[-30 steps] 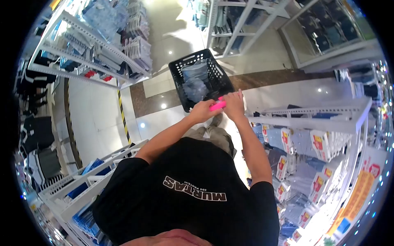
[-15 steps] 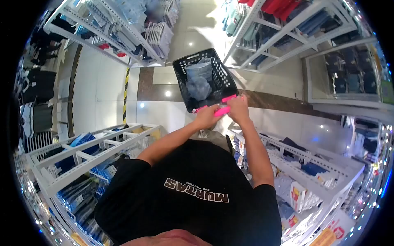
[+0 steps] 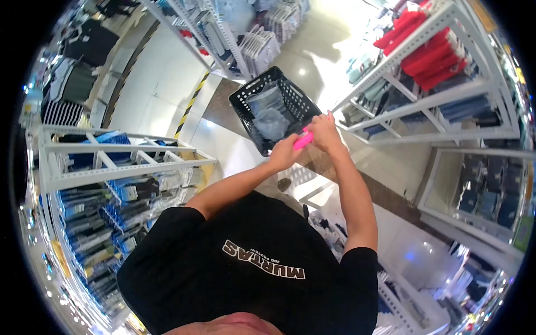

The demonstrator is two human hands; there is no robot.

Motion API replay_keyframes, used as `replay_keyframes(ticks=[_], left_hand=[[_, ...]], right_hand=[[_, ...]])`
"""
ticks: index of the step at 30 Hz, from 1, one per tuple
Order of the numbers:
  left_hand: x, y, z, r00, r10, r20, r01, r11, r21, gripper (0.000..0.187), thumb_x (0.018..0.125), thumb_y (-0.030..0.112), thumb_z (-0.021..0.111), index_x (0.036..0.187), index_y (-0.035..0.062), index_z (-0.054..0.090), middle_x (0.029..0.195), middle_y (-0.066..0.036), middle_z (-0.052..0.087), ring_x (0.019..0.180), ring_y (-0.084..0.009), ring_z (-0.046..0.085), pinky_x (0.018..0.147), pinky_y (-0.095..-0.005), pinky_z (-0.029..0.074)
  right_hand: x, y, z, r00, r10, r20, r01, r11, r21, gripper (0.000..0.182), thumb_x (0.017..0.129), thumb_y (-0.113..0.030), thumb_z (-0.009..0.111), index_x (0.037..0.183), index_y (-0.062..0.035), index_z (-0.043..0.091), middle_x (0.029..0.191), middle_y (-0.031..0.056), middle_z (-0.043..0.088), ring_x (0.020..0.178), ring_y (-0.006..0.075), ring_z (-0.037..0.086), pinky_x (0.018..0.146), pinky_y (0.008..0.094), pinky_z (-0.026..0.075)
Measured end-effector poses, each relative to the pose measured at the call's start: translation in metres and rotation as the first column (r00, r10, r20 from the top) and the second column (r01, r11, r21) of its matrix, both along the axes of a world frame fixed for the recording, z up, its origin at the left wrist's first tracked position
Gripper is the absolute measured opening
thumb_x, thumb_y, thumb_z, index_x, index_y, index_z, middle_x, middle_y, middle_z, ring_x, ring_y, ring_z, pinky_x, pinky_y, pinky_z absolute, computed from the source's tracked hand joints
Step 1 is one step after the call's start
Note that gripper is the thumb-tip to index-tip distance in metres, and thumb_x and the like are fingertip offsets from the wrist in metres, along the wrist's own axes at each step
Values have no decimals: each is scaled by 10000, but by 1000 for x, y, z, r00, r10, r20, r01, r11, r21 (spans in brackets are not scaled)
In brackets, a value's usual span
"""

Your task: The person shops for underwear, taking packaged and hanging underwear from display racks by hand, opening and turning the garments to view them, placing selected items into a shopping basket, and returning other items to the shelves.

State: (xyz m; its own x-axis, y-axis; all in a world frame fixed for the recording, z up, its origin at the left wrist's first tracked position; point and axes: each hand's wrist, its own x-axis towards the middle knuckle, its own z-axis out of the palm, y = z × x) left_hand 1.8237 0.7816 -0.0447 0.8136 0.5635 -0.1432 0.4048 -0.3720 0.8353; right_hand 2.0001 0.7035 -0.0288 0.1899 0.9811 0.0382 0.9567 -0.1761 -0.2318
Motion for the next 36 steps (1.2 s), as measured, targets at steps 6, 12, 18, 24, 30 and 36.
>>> replay_keyframes(ticks=[6,12,18,24,30,36], left_hand=[[35,19,5,980,197,-15,-197,980,-19,299,851,286,653,1059,78,598,894,-231,677,834,-433,648,734,-531,493],[66,45,3,936,351,-7,-349,930,-112,330,849,263,630,1110,70,571,937,-240,667,879,-436,640,765,-525,485],[94,71,-7,898,435,71,-406,879,-252,347,868,232,608,1164,66,537,989,-213,655,920,-398,644,787,-489,489],[116,94,-18,837,544,54,-514,817,-261,393,877,254,628,1193,60,501,996,-231,639,932,-419,632,785,-488,484],[151,115,-19,697,717,-8,-675,652,-346,427,870,241,659,1210,36,502,1019,-247,629,959,-408,624,798,-456,474],[181,148,-19,526,850,-25,-793,479,-375,443,832,284,687,1146,32,502,938,-247,634,905,-439,614,770,-506,465]], right_hand=[[46,57,4,980,198,13,-197,979,-45,86,722,-183,715,803,-155,710,902,52,603,1008,272,575,1114,584,284],[80,117,-1,939,344,1,-344,938,54,96,715,-159,708,794,-131,660,977,79,599,1073,307,539,1105,563,292],[93,162,5,944,316,-97,-290,932,215,169,743,-142,687,901,-112,636,1233,141,547,1286,403,428,1105,594,285],[113,216,8,847,513,-142,-488,855,175,196,709,-145,740,837,-85,604,1267,163,536,1309,439,396,1117,561,278],[136,283,4,658,735,-164,-708,678,196,270,711,-211,777,863,-59,614,1245,148,538,1306,439,389,1100,607,273],[136,354,4,433,888,-152,-875,455,167,309,664,-191,814,793,-64,564,1218,153,551,1294,444,391,1083,600,287]])
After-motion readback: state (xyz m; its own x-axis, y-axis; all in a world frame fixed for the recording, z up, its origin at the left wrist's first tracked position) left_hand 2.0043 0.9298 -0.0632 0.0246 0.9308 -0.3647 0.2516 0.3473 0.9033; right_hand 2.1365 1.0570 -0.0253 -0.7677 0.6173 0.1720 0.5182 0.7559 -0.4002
